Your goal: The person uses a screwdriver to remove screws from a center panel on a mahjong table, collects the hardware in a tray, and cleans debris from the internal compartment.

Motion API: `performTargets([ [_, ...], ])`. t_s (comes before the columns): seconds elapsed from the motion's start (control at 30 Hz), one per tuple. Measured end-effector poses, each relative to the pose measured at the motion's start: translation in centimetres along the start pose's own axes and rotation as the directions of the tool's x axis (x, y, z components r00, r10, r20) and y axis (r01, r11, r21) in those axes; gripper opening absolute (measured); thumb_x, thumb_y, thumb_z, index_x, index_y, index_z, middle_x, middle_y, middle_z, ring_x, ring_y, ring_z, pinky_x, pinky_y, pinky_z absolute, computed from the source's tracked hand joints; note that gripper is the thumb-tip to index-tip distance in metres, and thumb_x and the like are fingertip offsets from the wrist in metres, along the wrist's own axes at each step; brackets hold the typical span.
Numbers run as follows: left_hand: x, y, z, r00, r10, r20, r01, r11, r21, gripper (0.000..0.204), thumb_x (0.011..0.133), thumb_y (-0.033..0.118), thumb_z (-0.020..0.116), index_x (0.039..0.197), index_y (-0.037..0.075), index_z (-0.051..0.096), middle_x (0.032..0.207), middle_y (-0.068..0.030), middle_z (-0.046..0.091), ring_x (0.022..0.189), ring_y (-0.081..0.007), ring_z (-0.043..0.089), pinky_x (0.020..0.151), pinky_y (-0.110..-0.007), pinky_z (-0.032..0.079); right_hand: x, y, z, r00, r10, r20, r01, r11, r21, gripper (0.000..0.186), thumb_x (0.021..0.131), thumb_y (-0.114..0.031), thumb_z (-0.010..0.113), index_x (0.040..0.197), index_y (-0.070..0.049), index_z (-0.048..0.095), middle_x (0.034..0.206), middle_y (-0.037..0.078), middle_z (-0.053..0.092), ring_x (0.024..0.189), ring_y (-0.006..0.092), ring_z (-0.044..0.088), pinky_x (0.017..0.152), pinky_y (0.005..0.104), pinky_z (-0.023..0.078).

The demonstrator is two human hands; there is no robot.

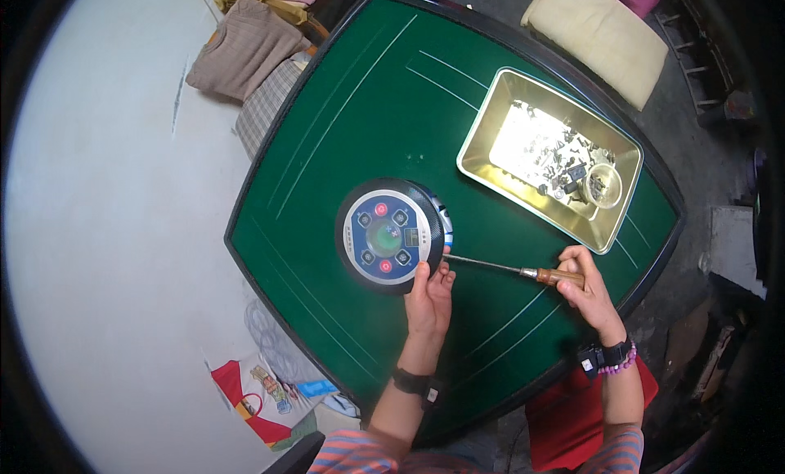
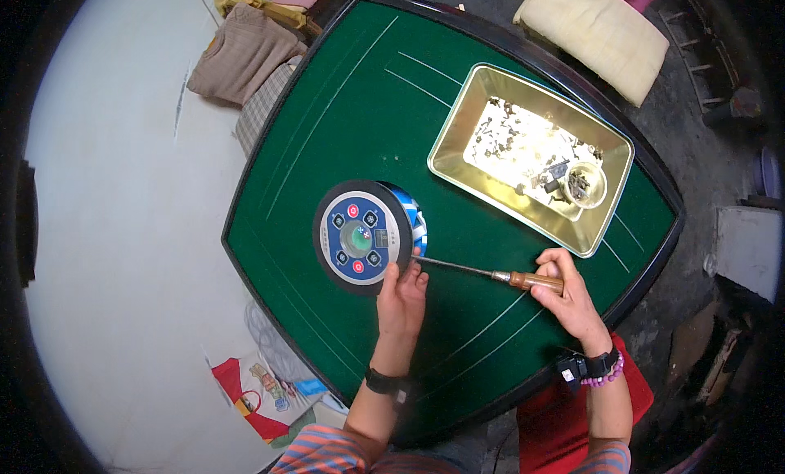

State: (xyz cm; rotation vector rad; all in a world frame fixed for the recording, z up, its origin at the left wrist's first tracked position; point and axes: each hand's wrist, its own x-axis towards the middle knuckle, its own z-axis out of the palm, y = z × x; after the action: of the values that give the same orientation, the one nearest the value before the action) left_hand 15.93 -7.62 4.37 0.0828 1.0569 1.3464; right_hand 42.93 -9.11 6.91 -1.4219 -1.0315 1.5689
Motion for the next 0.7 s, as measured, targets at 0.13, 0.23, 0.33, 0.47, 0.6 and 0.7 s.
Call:
performTargets([
  [0.13,0.2,-0.1,0.4,1.0,-0.015,-0.014,0.014,1.0,-0.026,0.034,0.098,0.018,0.051,0.13,0.005,0.048,0.115,-0.0122,0.061,0.086,-0.0137,0.053,0.078,-0.029,0.046,0.6,0.6,-0.9,0.994,0.085,0.065,-0.084,0.996,-0.02,0.018,0.096,-0.019,0.053,0.097,-0.001,0.055,0.071,-0.003,0.05,0.058,0.0063,0.042,0.052,0.0215,0.035],
  [0.23,0.1,-0.1,0.3,0.999,-0.02,0.035,0.019,1.0,0.008,0.034,0.097,0.022,0.053,0.128,0.008,0.05,0.116,-0.0096,0.063,0.093,-0.0144,0.055,0.081,-0.031,0.044,0.9,2.3,-0.9,0.974,0.219,0.061,-0.211,0.97,-0.119,0.024,0.098,-0.025,0.052,0.095,-0.001,0.055,0.068,-0.003,0.049,0.055,0.0058,0.043,0.049,0.0218,0.034],
  [0.33,0.3,-0.1,0.1,0.999,-0.006,0.036,0.007,1.0,-0.015,0.033,0.097,0.021,0.052,0.128,0.008,0.05,0.115,-0.0094,0.063,0.09,-0.0139,0.054,0.08,-0.031,0.044,0.9,-0.6,-0.5,0.959,0.277,0.063,-0.275,0.961,-0.035,0.022,0.097,-0.026,0.053,0.099,-0.003,0.054,0.07,-0.003,0.049,0.057,0.0062,0.045,0.05,0.0223,0.036],
  [0.47,0.1,0.2,-0.2,0.999,-0.028,-0.021,0.028,1.0,-0.003,0.033,0.097,0.019,0.053,0.128,0.009,0.049,0.116,-0.0091,0.062,0.087,-0.0134,0.051,0.079,-0.03,0.043,1.0,-2.2,0.0,0.996,-0.067,0.065,0.079,0.977,-0.197,0.019,0.083,-0.005,0.066,0.096,-0.005,0.053,0.089,0.0,0.053,0.077,0.0058,0.05,0.068,0.02,0.04],
  [0.6,0.2,-0.2,0.1,1.0,-0.021,0.021,0.022,0.999,-0.033,0.035,0.097,0.019,0.053,0.129,0.008,0.049,0.117,-0.0096,0.062,0.086,-0.0132,0.05,0.079,-0.029,0.043,0.8,-2.3,-0.3,0.987,0.159,-0.025,-0.161,0.984,-0.073,0.008,0.088,-0.008,0.062,0.089,-0.002,0.057,0.077,-0.001,0.056,0.062,0.0051,0.048,0.058,0.02,0.039],
  [0.7,0.5,-0.4,0.2,0.999,-0.033,0.015,0.033,0.999,-0.023,0.035,0.097,0.019,0.053,0.129,0.007,0.048,0.118,-0.0102,0.061,0.085,-0.0129,0.049,0.078,-0.029,0.042,1.4,-1.5,-1.1,0.957,0.286,0.034,-0.283,0.955,-0.087,0.009,0.091,-0.01,0.057,0.091,-0.001,0.059,0.07,-0.002,0.055,0.054,0.0043,0.044,0.054,0.02,0.037],
])
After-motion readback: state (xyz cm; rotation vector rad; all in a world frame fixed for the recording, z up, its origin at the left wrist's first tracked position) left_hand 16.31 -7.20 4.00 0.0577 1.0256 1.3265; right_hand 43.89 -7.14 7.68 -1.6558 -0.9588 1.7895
